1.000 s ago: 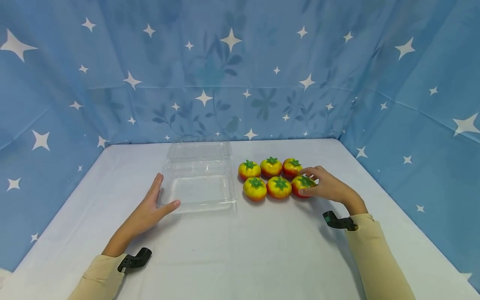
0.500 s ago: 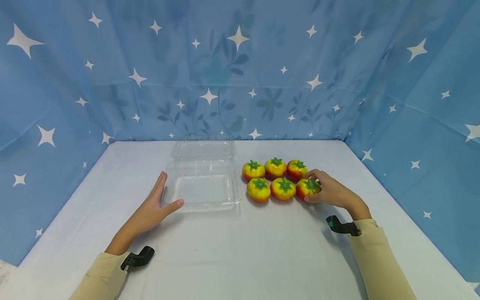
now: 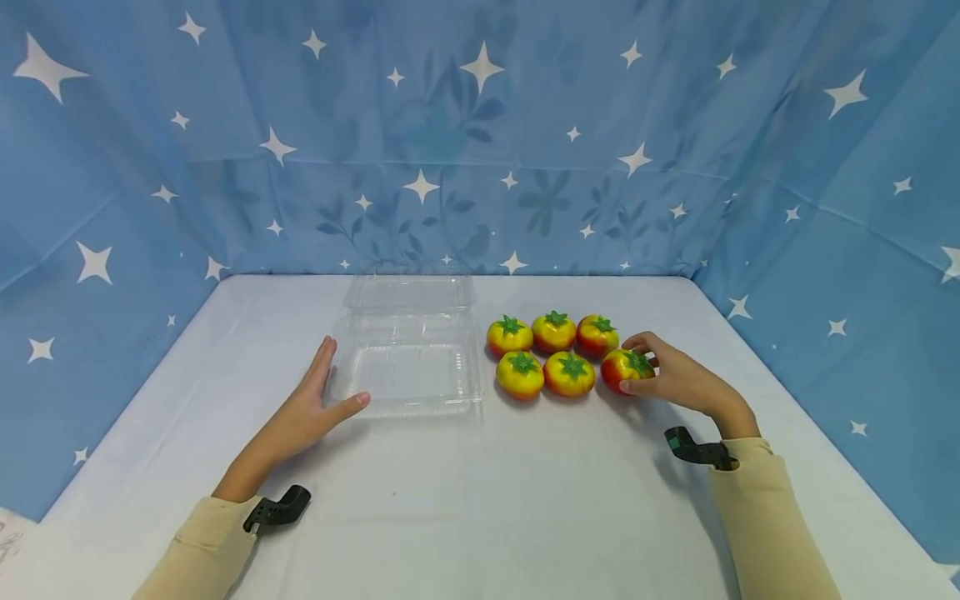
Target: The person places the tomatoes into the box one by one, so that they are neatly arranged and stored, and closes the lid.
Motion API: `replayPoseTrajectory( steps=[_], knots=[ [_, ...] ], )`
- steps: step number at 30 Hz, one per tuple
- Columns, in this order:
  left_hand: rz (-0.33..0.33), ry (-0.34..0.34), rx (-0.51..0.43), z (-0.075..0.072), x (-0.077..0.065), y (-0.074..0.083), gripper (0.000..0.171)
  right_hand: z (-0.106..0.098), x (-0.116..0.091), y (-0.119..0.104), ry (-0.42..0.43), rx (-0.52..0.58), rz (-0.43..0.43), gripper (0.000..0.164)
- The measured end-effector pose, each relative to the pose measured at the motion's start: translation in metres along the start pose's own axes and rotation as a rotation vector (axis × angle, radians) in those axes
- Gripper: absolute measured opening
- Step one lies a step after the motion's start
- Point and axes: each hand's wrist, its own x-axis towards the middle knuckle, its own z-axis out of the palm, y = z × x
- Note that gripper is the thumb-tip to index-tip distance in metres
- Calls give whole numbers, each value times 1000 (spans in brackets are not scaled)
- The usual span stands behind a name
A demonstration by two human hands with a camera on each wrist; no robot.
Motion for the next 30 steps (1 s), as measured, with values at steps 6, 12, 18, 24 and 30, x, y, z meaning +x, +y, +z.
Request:
replayPoseTrajectory(
  steps=[6, 12, 18, 24, 30],
  knots=[
    [5, 5, 0, -2, 0, 3, 114, -7, -4, -5, 18, 23, -23, 71],
    [4, -1, 2, -1, 0, 3, 115, -10, -4, -14, 32, 52, -108, 68],
    [0, -5, 1, -2, -1, 3, 117, -4, 5, -30, 19, 143, -176, 57],
    [3, -4, 0, -3, -1, 3, 118, 4, 17, -49, -9, 209, -248, 54],
    [1, -9, -6, -1, -2, 3, 118, 11, 28, -64, -38, 270, -306, 53]
  ],
)
